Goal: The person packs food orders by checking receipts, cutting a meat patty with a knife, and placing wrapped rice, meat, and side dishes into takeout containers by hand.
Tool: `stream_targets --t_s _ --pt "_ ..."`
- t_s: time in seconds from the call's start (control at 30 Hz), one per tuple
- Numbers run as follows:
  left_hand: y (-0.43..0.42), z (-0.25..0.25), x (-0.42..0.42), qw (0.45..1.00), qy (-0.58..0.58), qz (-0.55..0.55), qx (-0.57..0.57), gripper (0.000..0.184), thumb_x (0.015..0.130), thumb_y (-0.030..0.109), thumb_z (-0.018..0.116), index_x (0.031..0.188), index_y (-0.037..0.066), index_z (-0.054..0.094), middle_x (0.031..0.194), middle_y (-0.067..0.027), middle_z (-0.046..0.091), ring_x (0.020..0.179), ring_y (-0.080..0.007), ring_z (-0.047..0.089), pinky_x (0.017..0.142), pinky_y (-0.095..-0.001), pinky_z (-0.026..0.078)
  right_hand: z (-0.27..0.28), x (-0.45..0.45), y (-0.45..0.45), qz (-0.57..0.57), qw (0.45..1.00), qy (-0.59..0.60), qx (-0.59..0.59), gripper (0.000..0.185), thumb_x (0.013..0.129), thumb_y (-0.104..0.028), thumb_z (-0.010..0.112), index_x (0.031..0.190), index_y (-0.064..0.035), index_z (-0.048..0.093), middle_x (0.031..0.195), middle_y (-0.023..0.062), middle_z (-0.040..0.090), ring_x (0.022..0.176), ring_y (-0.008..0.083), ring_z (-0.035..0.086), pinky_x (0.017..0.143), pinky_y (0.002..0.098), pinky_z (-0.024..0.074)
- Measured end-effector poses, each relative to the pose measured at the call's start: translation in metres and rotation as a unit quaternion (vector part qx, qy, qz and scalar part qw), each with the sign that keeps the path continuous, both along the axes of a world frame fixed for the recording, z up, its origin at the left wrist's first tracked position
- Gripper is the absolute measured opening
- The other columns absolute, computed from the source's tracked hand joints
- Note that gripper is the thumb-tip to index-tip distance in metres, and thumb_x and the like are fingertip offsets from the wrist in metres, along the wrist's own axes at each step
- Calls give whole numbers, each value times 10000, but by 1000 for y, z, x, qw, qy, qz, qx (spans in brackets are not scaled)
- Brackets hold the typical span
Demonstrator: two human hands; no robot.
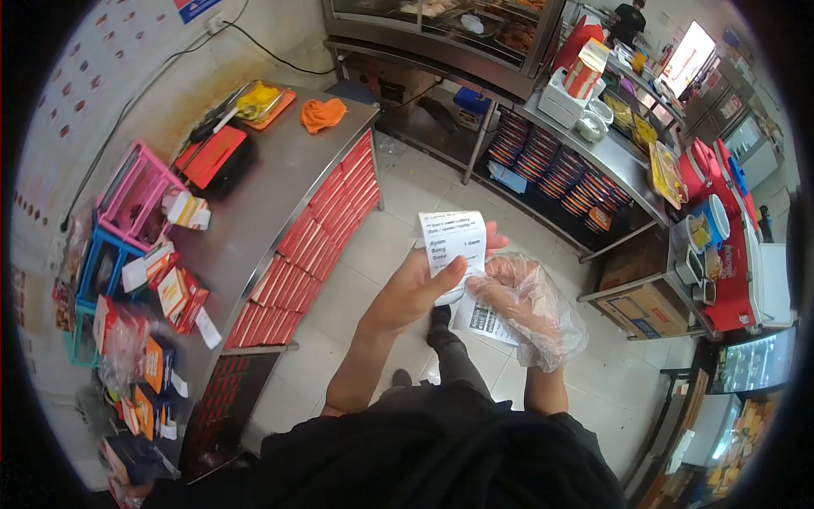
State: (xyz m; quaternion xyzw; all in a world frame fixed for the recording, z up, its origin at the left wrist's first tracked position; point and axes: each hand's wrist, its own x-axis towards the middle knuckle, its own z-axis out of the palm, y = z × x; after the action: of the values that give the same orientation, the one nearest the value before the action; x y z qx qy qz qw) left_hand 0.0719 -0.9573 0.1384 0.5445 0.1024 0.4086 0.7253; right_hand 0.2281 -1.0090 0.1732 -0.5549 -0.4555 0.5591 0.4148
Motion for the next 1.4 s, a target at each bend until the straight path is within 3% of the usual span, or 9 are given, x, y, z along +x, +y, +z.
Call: stream_targets --t_s 0.13,0.3,0.4,0.6,0.7,0.77,1.1,1.23,1.4 --pt "80 9 38 983 -66 -17 -173 527 935 274 404 1386 80 211 1241 -194 469 994 -251 568 819 -394 498 -1 22 54 2 1000 9 -27 153 788 -177 664 805 -28 630 697 22 617 569 62 551 501 197 426" --pt "168 20 68 966 -158 7 -204 480 948 242 383 1389 136 226 1083 -136 555 749 -177 576 682 -335 513 -13 61 126 41 999 3 -15 161 779 -179 673 788 -25 630 675 29 610 558 73 549 503 213 421" --pt "209 18 77 953 -204 3 -223 414 950 252 394 1317 64 357 944 -91 560 585 -127 496 551 -274 413 -17 69 164 64 997 -36 11 168 780 -183 674 761 -23 627 654 28 601 563 74 544 512 230 419" --pt "286 7 85 934 -262 -10 -242 309 944 225 410 1178 31 472 895 -55 559 561 -108 457 545 -258 395 -6 82 226 73 983 -157 61 168 799 -177 655 743 -22 621 665 28 596 585 64 534 520 227 416" --pt "326 11 87 922 -285 -16 -264 280 941 218 417 1143 37 489 877 -42 551 569 -104 443 545 -253 387 5 87 242 42 999 -24 -19 121 812 -158 638 793 -40 617 688 6 588 592 56 522 516 204 410" --pt "341 20 88 917 -287 -36 -275 271 939 216 420 1130 39 497 863 -37 554 580 -101 433 548 -253 386 1 89 252 -139 985 53 85 94 824 -145 623 861 -64 593 716 -26 566 603 42 510 511 180 402" --pt "362 28 133 992 -17 7 -122 367 929 317 454 1116 5 504 884 -74 590 633 -117 532 589 -272 454 16 98 309 -317 919 31 233 75 866 -136 573 870 -78 527 773 -43 507 714 25 442 603 181 361" --pt "350 6 154 998 26 -5 -56 434 897 382 509 1102 0 530 859 -16 594 811 -81 546 741 -239 440 -4 100 331 -335 884 87 315 88 860 -56 571 922 -78 512 829 -36 515 752 29 465 652 174 387" --pt "339 4 166 995 31 76 56 433 899 324 529 1191 6 490 1178 -40 435 1005 -56 456 820 -228 398 0 95 335 -298 894 112 315 96 870 -31 545 931 -73 485 855 -17 521 762 34 477 653 171 397"
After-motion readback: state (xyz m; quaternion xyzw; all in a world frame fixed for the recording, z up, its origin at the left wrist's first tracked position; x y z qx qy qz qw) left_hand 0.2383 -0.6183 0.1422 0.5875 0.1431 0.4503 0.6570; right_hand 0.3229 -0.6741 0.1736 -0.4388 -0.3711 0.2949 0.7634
